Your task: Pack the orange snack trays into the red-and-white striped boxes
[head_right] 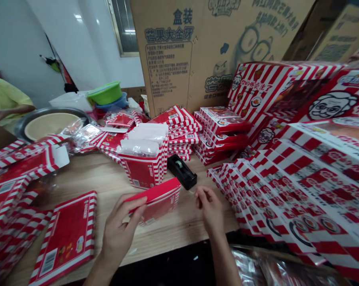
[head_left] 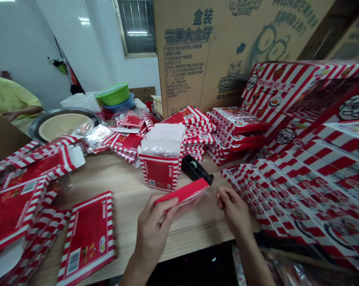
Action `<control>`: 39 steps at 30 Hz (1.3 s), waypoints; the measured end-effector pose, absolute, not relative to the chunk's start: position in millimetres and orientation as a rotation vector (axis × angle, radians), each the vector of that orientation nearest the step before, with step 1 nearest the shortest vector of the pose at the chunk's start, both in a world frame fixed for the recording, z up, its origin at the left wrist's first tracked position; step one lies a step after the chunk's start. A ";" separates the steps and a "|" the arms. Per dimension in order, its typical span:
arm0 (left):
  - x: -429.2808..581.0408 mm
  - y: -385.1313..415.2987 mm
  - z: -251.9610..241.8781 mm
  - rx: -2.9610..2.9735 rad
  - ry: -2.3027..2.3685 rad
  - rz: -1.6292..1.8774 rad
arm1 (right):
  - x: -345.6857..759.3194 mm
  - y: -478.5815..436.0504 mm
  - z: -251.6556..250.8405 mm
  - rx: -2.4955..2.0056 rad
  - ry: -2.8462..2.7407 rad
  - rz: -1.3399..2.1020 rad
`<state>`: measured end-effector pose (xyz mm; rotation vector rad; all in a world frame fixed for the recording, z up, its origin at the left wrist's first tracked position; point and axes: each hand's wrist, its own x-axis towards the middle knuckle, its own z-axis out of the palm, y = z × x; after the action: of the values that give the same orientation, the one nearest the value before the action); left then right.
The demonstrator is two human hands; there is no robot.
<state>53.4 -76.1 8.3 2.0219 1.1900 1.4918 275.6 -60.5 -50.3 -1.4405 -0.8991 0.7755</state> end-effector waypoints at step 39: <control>-34.0 -28.1 12.0 1.705 1.600 1.317 | 193.1 3.9 -44.6 -1.057 -1.494 0.582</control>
<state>-34.0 -28.1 12.0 1.7055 1.6005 1.3171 193.1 3.9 -44.6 -1.0571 -1.4938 0.5822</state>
